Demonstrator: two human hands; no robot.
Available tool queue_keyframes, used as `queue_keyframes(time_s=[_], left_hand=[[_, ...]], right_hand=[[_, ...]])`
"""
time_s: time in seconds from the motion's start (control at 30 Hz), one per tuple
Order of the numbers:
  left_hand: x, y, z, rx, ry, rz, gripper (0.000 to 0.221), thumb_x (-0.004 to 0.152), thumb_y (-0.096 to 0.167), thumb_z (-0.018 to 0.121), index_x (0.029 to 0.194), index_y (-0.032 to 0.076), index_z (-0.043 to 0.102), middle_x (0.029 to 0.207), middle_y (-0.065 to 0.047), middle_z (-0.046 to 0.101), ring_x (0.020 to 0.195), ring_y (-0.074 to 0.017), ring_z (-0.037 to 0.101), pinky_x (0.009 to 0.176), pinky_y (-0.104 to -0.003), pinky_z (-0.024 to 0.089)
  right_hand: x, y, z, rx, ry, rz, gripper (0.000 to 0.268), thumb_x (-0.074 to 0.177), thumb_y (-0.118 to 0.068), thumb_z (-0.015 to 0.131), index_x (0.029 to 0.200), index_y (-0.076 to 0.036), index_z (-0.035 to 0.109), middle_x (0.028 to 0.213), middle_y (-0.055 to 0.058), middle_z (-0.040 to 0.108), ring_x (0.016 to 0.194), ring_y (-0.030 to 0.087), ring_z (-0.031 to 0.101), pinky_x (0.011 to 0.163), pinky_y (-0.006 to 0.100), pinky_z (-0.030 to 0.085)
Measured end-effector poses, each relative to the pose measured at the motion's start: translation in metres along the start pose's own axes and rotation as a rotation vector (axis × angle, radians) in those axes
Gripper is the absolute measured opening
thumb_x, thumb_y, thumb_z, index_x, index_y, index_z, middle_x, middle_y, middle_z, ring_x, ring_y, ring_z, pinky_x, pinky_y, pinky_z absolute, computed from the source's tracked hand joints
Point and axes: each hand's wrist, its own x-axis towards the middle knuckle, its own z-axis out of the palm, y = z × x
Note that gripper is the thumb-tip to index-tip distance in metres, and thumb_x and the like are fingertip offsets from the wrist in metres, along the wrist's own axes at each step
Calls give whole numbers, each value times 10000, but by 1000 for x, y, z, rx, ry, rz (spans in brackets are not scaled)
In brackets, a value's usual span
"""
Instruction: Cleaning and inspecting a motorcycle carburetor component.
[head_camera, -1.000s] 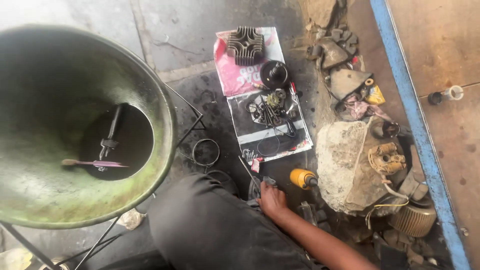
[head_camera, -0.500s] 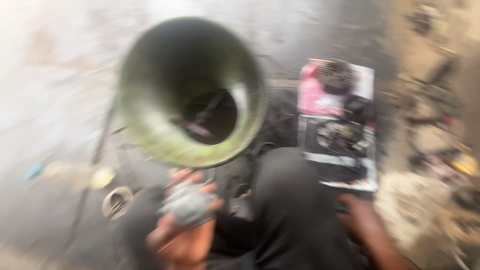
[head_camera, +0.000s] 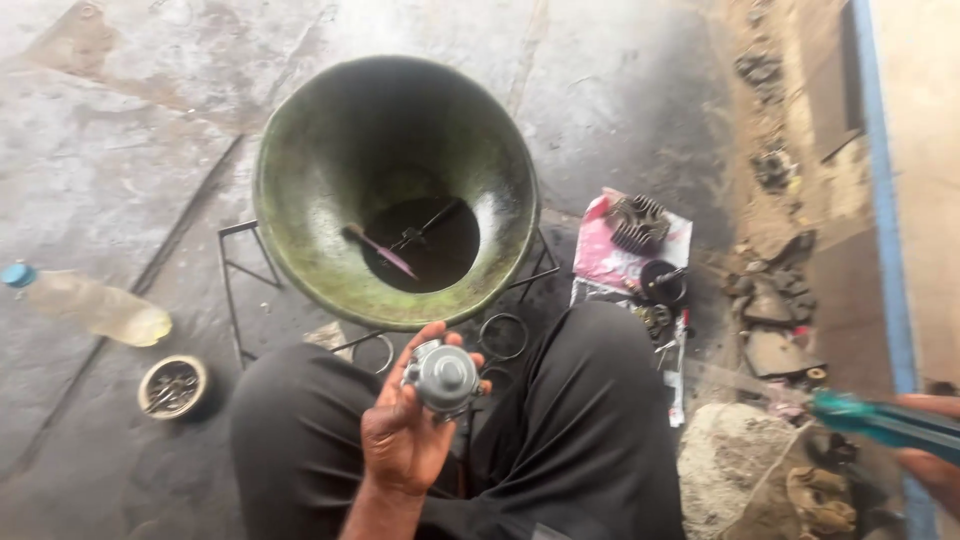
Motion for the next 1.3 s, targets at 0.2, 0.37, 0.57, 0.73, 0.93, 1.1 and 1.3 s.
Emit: queue_keyframes(time_s=[0.2, 0.37, 0.57, 0.73, 0.93, 1.1, 1.3], left_hand=[[-7, 5, -5, -4, 7, -3, 949, 783, 257, 894, 1496, -79, 365, 1333, -202, 588, 1240, -422, 604, 1013, -599, 534], [-7, 4, -8, -5, 12, -22, 952, 773, 258, 897, 1496, -67, 369, 1321, -199, 595, 1239, -413, 603, 1017, -593, 531], [-4, -7, 2, -27, 9, -71, 918, 786, 264, 889, 1485, -64, 391, 1313, -197, 604, 1216, -408, 614, 996, -575, 553], [-4, -24, -1, -62, -28, -146, 903, 782, 256, 891, 1480, -42, 402, 1315, -184, 620, 1219, -394, 632, 1007, -558, 567], [-9, -31, 9, -126, -75, -157, 884, 786, 239, 898, 1470, -48, 416, 1297, -169, 626, 1215, -393, 638, 1001, -572, 568], [-14, -34, 4, -103, -94, -195, 913, 806, 248, 911, 1511, -36, 407, 1326, -157, 609, 1257, -377, 637, 1099, -508, 545], [-10, -31, 14, -89, -67, -214, 929, 751, 269, 930, 1465, -36, 421, 1272, -174, 610, 1188, -378, 663, 997, -552, 585]], right_hand=[[98, -421, 55, 55, 217, 268, 453, 918, -45, 694, 1336, 39, 540, 1129, 239, 725, 1102, 278, 716, 954, 393, 551], [105, -462, 98, 187, 123, 322, 247, 881, 19, 703, 1126, 12, 674, 1027, 208, 789, 1013, 265, 776, 901, 374, 639], [97, -447, 152, 348, 3, 229, 94, 888, 21, 660, 961, 30, 717, 943, 166, 779, 882, 253, 802, 774, 398, 664], [104, -496, 156, 663, 137, -13, 91, 1013, 14, 590, 1030, 40, 676, 873, 184, 742, 931, 284, 794, 932, 479, 682], [123, -539, 186, 897, 36, -154, 68, 1043, 16, 590, 1073, 59, 633, 934, 194, 741, 911, 309, 781, 895, 530, 685], [124, -543, 193, 830, 71, -123, 48, 1057, 18, 574, 1067, 51, 608, 909, 172, 723, 897, 270, 756, 902, 492, 668], [124, -538, 193, 844, 47, -106, 57, 1045, 20, 567, 1070, 53, 607, 914, 182, 725, 905, 278, 760, 894, 496, 664]])
